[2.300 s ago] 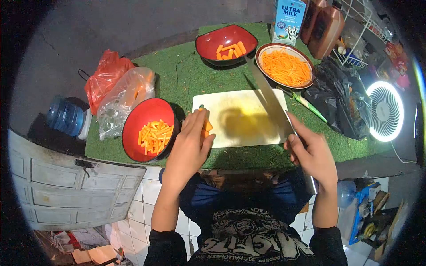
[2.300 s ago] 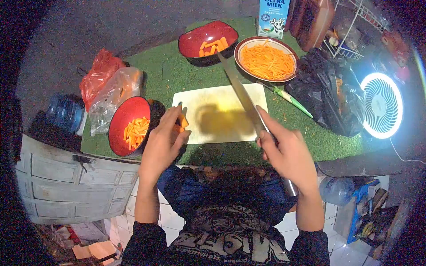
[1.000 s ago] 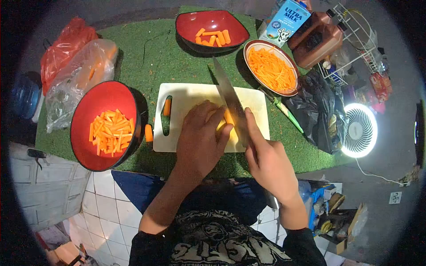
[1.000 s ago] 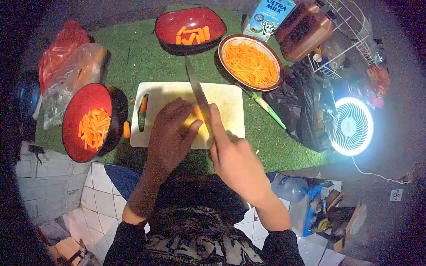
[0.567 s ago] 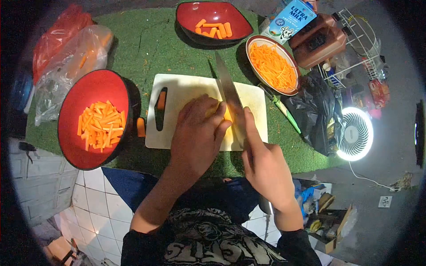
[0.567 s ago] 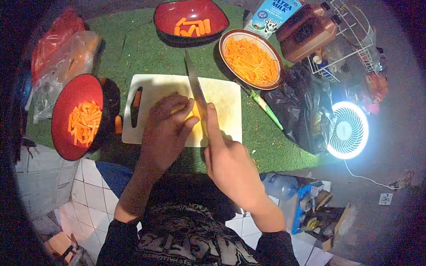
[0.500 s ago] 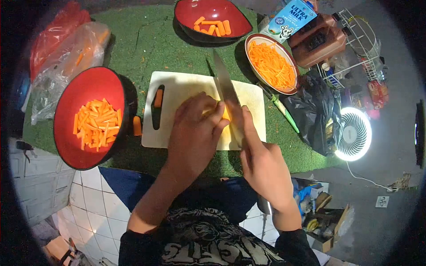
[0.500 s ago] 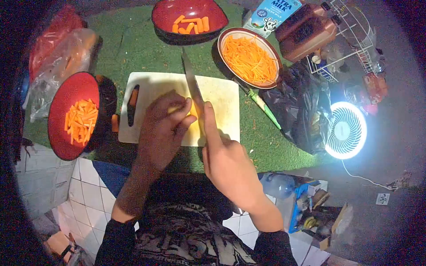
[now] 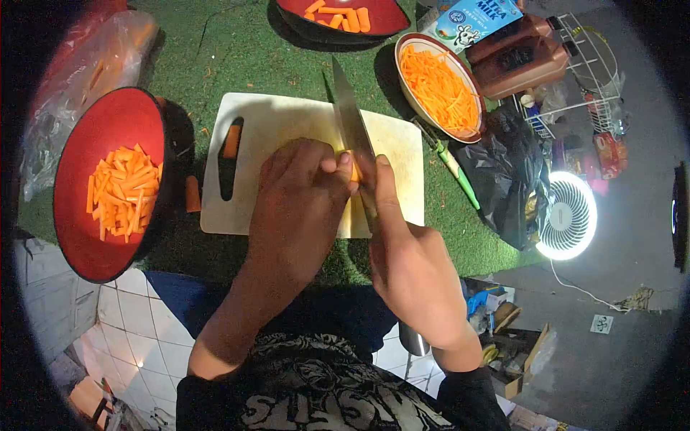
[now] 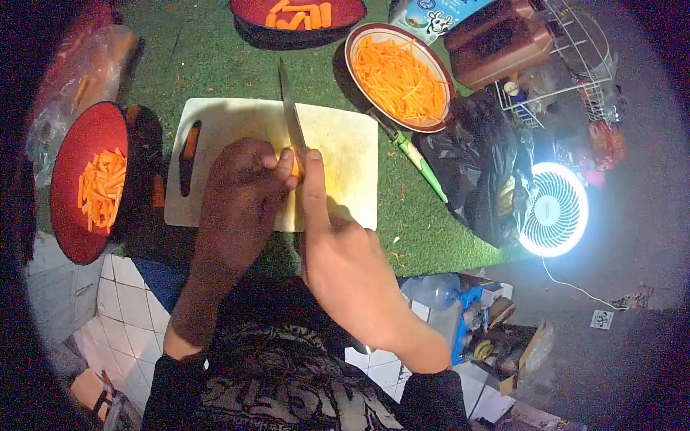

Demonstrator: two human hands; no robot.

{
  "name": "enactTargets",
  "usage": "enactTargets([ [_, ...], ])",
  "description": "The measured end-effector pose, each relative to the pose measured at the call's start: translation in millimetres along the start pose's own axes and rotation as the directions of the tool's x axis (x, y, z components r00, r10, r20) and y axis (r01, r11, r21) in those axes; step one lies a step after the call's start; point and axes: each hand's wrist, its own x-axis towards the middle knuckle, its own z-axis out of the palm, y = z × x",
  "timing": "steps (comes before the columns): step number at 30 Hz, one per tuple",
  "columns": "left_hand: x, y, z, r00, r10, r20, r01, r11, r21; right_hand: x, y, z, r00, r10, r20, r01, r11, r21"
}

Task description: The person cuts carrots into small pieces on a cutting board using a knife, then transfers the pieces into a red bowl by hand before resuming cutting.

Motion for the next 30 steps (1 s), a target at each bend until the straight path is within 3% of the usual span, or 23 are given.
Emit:
enactTargets([
  [1,-1,-1,0,1.0,0.013,-0.011,-0.013,1.0,0.008,0,-1,0,1.0,0.021,0.022,-0.021,1.0,0.021],
  [4,0,-1,-3,0.999,0.014,0.038,-0.014,1.0,0.002,5,9,9,0.987,-0.159,-0.033,0.157,0.985,-0.065],
  [7,0,-2,-4,0.996,-0.012,0.092,0.013,1.0,-0.003,9,-4,-5,0.994,-0.059,0.089,0.063,0.997,-0.051],
  [10,-1,-7,0,0.998,0.002,0.062,0.004,0.996,-0.084,10,1,-3,0.991,-0.131,0.035,0.134,0.988,-0.074],
  [13,-2,-10,12,0.997,0.046,-0.059,-0.048,0.998,-0.033,-1,7,3,0.985,-0.166,-0.045,0.157,0.976,-0.152],
  [14,-2,-11,14,0.994,0.061,-0.094,-0.069,0.994,-0.085,-3,6,-2,0.999,-0.037,0.037,0.038,0.999,-0.031],
  [17,0,-6,6,0.996,0.056,-0.064,-0.064,0.989,-0.134,-7,20,-4,0.999,-0.035,0.017,0.032,0.988,0.15],
  [21,6,-16,-9,0.997,0.071,0.001,-0.071,0.997,-0.035,-13,11,-29,0.967,0.229,0.115,-0.256,0.881,0.397],
  [23,6,-22,-12,0.992,0.106,0.063,-0.109,0.993,0.036,-14,22,-35,0.975,0.202,0.088,-0.215,0.784,0.583],
  [26,7,-15,-14,0.982,0.19,0.02,-0.191,0.979,0.072,-15,24,-47,0.976,0.194,0.1,-0.204,0.645,0.736],
  [29,21,-7,-18,0.992,0.117,0.041,-0.108,0.976,-0.188,-19,32,-46,0.988,0.128,0.087,-0.146,0.593,0.792],
  [30,26,0,-19,0.988,-0.039,0.151,0.116,0.83,-0.546,-21,30,-47,0.989,0.126,0.075,-0.13,0.529,0.839],
])
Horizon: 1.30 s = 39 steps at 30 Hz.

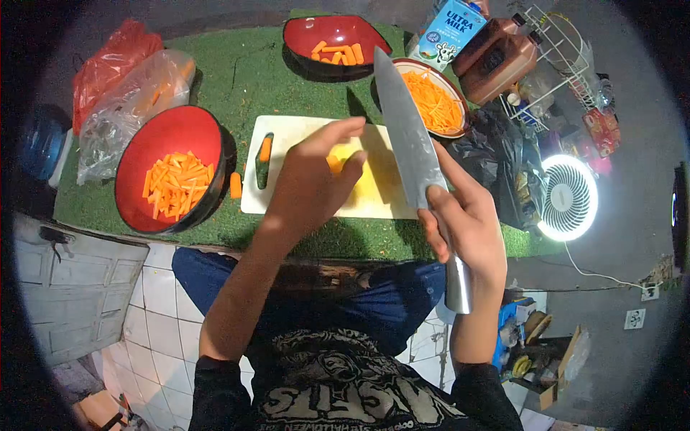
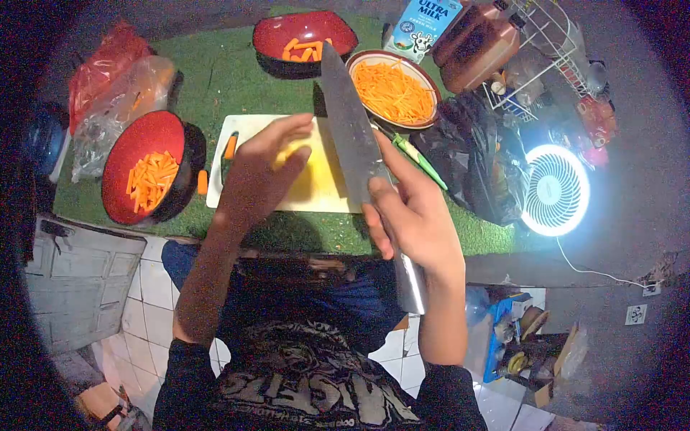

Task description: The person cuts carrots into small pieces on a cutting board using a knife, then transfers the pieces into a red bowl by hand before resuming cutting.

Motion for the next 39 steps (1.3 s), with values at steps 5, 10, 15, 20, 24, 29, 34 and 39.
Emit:
enactTargets([
  [5,17,9,20,0.92,-0.166,0.356,0.388,0.242,-0.889,-1,2,-4,0.995,-0.082,0.061,0.074,0.991,0.112],
  [10,12,31,15,0.897,-0.344,0.277,0.416,0.451,-0.79,-2,6,-8,0.996,-0.061,0.064,0.054,0.992,0.112],
  [15,13,29,8,0.936,-0.336,0.104,0.347,0.837,-0.423,-2,13,-15,0.998,-0.026,-0.053,0.032,0.993,0.114],
  [20,8,2,39,0.995,0.091,-0.039,-0.05,0.798,0.6,-7,20,-18,0.997,0.004,-0.071,0.0,0.998,0.061],
  [24,11,-5,44,0.996,0.089,-0.021,-0.053,0.754,0.654,-10,28,-18,0.998,0.011,-0.067,-0.007,0.998,0.058],
  [29,13,-6,23,0.997,0.075,0.031,-0.074,0.693,0.718,-9,36,-18,0.997,0.036,-0.071,-0.033,0.999,0.043],
  [34,20,-9,-13,0.927,0.106,0.36,-0.317,0.734,0.6,-9,40,-16,0.997,0.045,-0.068,-0.044,0.999,0.019],
  [39,15,-5,-6,0.948,-0.085,0.308,-0.112,0.815,0.569,-9,33,1,0.991,0.058,-0.124,-0.092,0.953,-0.289],
])
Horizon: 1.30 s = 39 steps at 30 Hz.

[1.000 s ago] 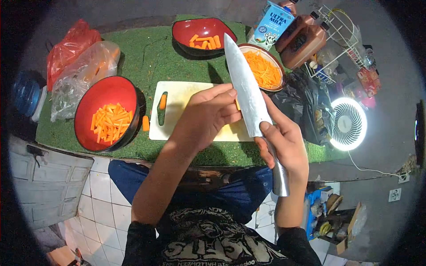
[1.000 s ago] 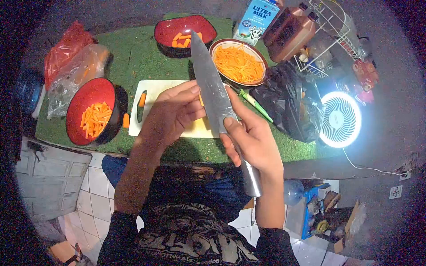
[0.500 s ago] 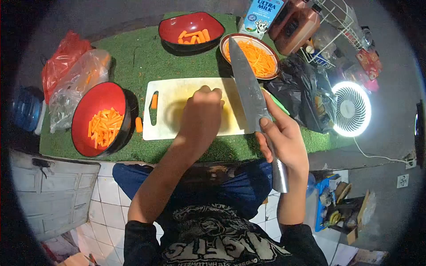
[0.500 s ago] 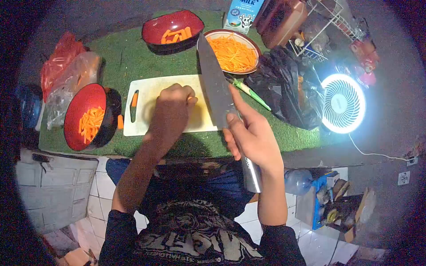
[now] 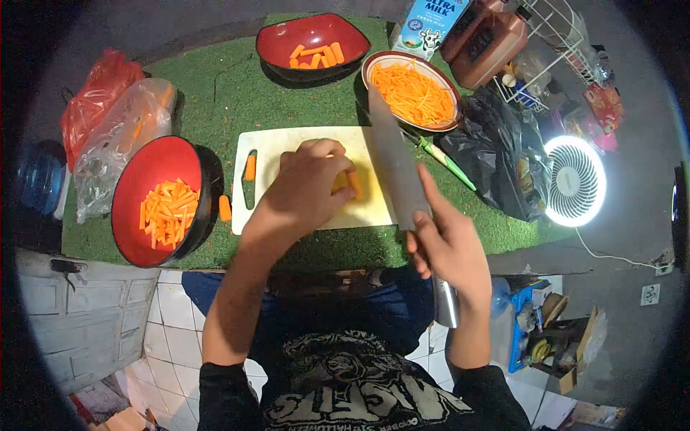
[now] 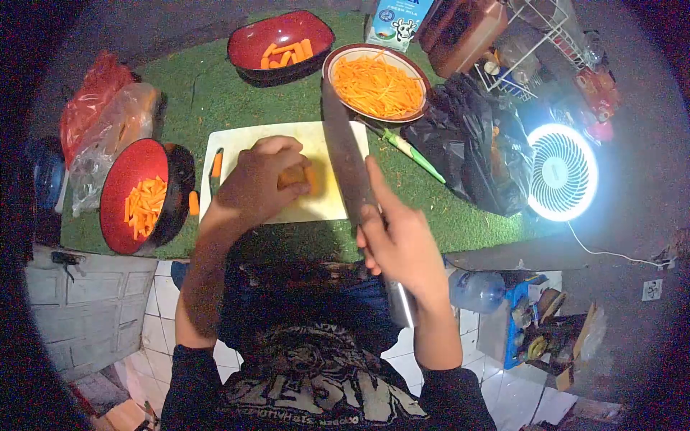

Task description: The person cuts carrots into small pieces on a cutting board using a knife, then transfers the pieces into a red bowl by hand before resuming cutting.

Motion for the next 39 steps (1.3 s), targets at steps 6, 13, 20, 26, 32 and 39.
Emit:
enactTargets([
  [6,-23,9,27,0.965,-0.096,-0.246,0.086,0.995,-0.051,-5,-1,19,0.959,-0.284,-0.001,0.242,0.817,-0.524],
  [13,-27,8,34,0.963,-0.115,-0.243,0.1,0.992,-0.073,-9,-12,31,0.973,-0.23,0.001,0.206,0.868,-0.452],
  [20,-26,8,32,0.965,-0.127,-0.231,0.101,0.988,-0.121,-11,-13,39,0.981,-0.192,0.01,0.179,0.896,-0.406],
  [26,-24,13,26,0.966,-0.125,-0.227,0.11,0.991,-0.075,-14,-6,48,0.975,-0.206,0.084,0.222,0.871,-0.438],
  [32,-24,7,29,0.968,-0.13,-0.215,0.114,0.99,-0.083,21,-7,46,0.956,-0.285,0.076,0.285,0.825,-0.489],
  [39,-28,5,29,0.962,-0.121,-0.244,0.092,0.988,-0.125,8,-16,46,0.937,-0.33,-0.114,0.216,0.805,-0.553],
])
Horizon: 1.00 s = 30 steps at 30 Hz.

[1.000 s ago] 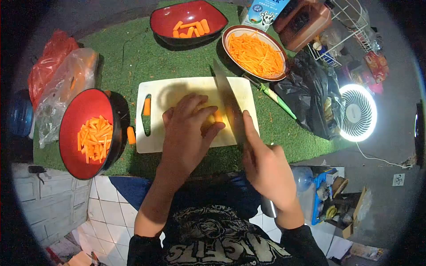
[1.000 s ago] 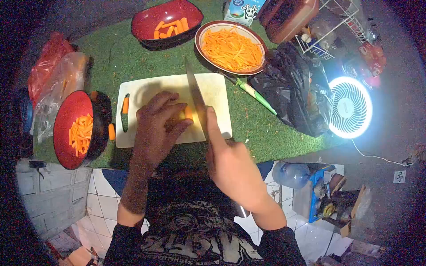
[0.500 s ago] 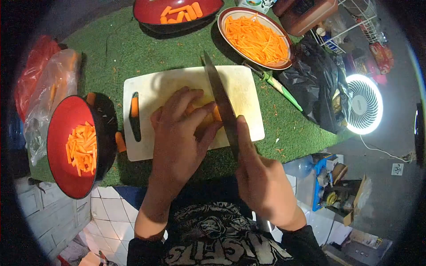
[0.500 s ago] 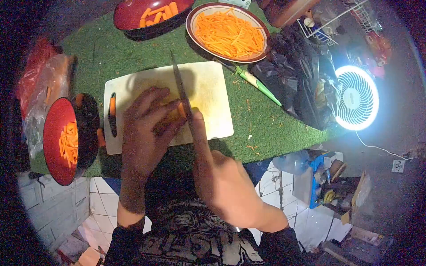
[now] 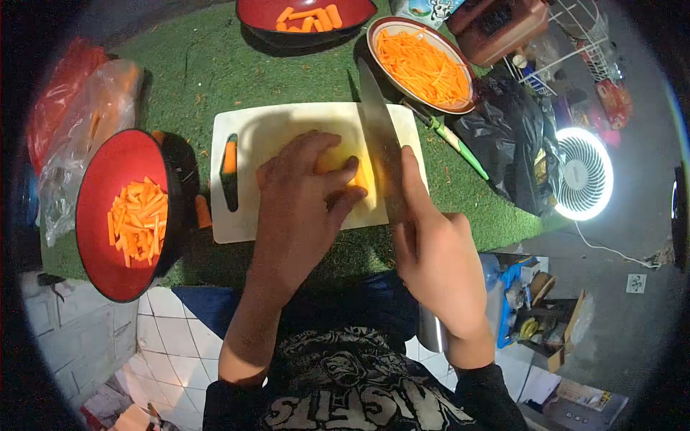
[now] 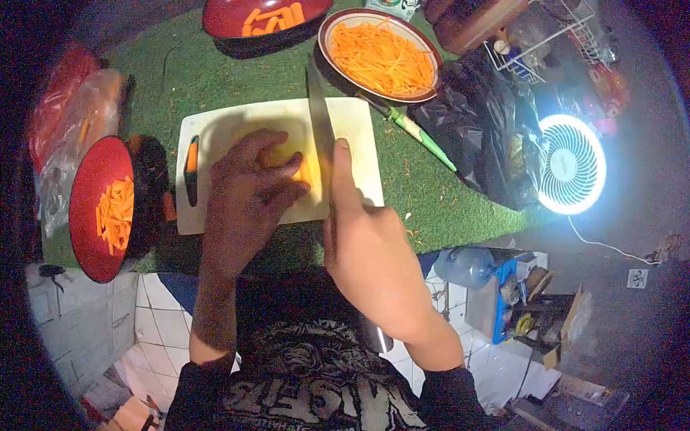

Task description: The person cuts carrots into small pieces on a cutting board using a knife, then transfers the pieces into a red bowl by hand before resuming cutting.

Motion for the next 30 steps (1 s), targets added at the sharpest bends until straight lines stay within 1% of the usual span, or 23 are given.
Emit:
enactTargets([
  [2,1,4,-2,0.999,0.034,-0.025,-0.032,0.997,0.065,-1,-5,-2,0.997,0.063,0.043,-0.063,0.998,-0.015],
  [5,-1,0,2,0.998,0.036,-0.057,-0.036,0.999,0.0,-3,-11,-3,0.993,0.071,0.093,-0.07,0.997,-0.011],
  [8,-1,2,1,0.996,0.044,-0.076,-0.043,0.999,0.006,-3,-14,-2,0.99,0.067,0.125,-0.062,0.997,-0.048],
  [11,-2,-1,4,0.998,0.023,-0.059,-0.027,0.998,-0.06,-5,-13,3,0.993,0.031,0.118,-0.027,0.999,-0.033],
  [14,0,-1,5,0.999,-0.018,-0.037,0.015,0.997,-0.073,6,-6,16,0.993,-0.117,0.007,0.116,0.993,0.035],
  [17,2,-5,4,1.0,0.016,-0.013,-0.016,0.999,-0.047,22,-3,18,0.989,-0.146,0.0,0.146,0.989,0.016],
  [18,2,-5,6,1.0,0.016,-0.024,-0.018,0.998,-0.068,23,-4,12,0.995,-0.086,0.049,0.087,0.996,-0.031],
  [20,-1,-7,9,0.999,-0.007,-0.053,0.001,0.994,-0.111,19,-5,8,0.999,-0.033,0.015,0.034,0.997,-0.076],
  [21,-2,-6,8,0.996,0.002,-0.084,-0.01,0.996,-0.094,16,-5,6,1.0,-0.003,0.004,0.003,0.995,-0.096],
  [22,-2,-3,7,0.994,0.015,-0.111,-0.024,0.997,-0.076,15,-8,2,0.999,0.026,0.025,-0.024,0.998,-0.065],
  [23,0,-2,6,0.99,0.033,-0.138,-0.042,0.997,-0.058,13,-7,2,1.0,-0.011,0.016,0.013,0.997,-0.073],
  [25,-3,-7,10,0.991,0.048,-0.122,-0.057,0.996,-0.071,8,-3,5,0.997,-0.078,-0.001,0.078,0.993,-0.089],
  [28,-5,-11,16,0.989,0.06,-0.134,-0.07,0.995,-0.069,5,-11,4,0.999,-0.006,0.052,0.01,0.996,-0.087],
  [30,-5,-12,16,0.987,0.069,-0.145,-0.078,0.996,-0.054,6,-14,4,0.997,0.003,0.074,0.002,0.997,-0.072],
])
